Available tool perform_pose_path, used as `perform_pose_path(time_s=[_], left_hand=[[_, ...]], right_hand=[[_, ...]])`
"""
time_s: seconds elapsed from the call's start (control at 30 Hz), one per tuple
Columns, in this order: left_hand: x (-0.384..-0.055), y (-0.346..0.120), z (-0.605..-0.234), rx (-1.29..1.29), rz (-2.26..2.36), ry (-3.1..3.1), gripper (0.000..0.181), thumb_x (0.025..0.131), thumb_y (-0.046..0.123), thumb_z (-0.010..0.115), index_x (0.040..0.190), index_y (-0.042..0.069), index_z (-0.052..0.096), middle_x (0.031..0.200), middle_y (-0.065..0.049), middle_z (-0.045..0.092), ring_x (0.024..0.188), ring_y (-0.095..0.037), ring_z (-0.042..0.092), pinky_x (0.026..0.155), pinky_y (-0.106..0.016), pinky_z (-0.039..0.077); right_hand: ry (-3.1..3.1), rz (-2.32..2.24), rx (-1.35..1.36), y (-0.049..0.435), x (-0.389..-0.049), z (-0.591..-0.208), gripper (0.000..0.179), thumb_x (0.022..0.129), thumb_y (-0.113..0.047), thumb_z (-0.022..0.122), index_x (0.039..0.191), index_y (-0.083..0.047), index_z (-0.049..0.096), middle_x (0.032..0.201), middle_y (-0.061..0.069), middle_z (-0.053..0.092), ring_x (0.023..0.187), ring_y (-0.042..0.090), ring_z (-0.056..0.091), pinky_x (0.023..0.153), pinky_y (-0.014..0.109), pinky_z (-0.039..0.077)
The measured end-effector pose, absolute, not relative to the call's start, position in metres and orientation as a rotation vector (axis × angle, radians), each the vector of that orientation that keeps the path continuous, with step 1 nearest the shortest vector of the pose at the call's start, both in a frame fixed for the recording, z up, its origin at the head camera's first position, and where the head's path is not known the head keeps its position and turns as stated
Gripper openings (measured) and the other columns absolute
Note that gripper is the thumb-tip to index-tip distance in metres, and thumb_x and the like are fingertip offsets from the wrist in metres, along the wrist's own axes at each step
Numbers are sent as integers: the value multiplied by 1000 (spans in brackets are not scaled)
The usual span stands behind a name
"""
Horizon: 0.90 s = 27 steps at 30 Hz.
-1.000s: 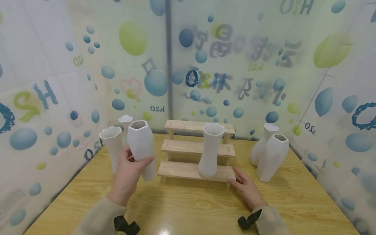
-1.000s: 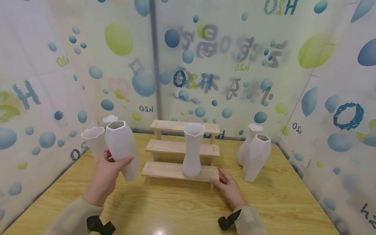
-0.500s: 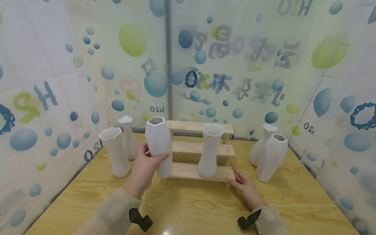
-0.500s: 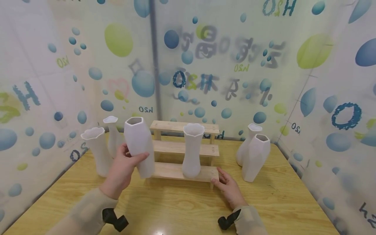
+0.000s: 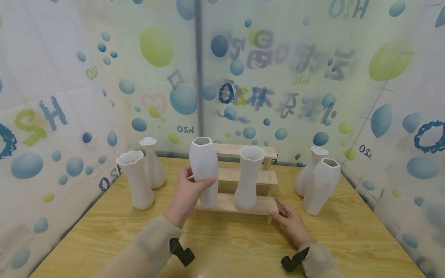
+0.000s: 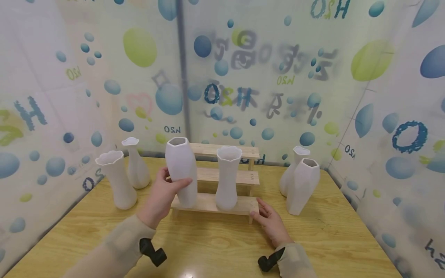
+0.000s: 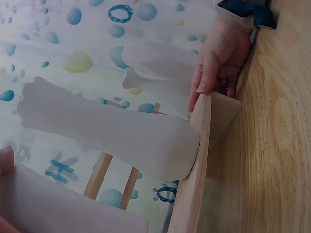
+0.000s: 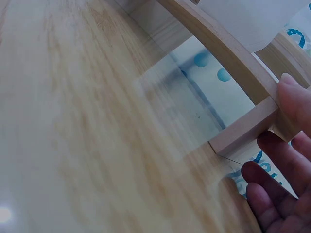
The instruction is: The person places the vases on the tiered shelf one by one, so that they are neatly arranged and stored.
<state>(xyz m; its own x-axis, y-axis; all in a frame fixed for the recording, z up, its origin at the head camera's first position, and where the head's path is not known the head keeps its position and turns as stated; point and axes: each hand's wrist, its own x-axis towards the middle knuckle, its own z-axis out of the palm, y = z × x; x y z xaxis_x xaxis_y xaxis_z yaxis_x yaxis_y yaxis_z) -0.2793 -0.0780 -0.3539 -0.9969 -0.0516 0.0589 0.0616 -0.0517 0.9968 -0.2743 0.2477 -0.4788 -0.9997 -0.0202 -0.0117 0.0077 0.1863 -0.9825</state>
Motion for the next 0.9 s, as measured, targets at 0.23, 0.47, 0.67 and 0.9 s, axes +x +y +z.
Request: perform_pose_path(time_s=[0.23, 0.47, 0.67, 0.9], left_hand=[[-285, -66, -358, -22, -2212, -2104, 89, 72, 25, 86, 140, 14, 31, 133, -6, 40, 120, -29, 45, 98, -52, 42], [-292, -55, -363, -19, -2182, -2113, 82, 72, 24, 86, 136, 15, 36, 133, -6, 43, 119, -29, 47, 97, -54, 42], [-295, -49, -369, -24, -2180, -2089, 77, 71, 22, 86, 132, 15, 40, 131, -6, 45, 118, -29, 49, 96, -54, 43], [-297, -41, -371, 7, -2193, -2083, 75, 72, 23, 86, 131, 17, 40, 131, -5, 45, 119, -28, 49, 97, -53, 42]], right_hand=[[2418, -1970, -12, 248, -274, -478, 71, 92, -29, 66, 150, -11, 32, 142, 21, 45, 134, 32, 39, 108, 49, 28], [2413, -1981, -20, 248, -275, -479, 70, 92, -27, 66, 150, -10, 32, 141, 22, 47, 132, 31, 41, 107, 47, 30], [2413, -1988, -24, 248, -275, -480, 68, 92, -26, 66, 150, -9, 33, 140, 22, 47, 131, 32, 42, 106, 46, 32], [2419, -1993, -23, 248, -276, -480, 68, 92, -25, 66, 149, -9, 34, 140, 22, 48, 131, 32, 42, 106, 47, 30]])
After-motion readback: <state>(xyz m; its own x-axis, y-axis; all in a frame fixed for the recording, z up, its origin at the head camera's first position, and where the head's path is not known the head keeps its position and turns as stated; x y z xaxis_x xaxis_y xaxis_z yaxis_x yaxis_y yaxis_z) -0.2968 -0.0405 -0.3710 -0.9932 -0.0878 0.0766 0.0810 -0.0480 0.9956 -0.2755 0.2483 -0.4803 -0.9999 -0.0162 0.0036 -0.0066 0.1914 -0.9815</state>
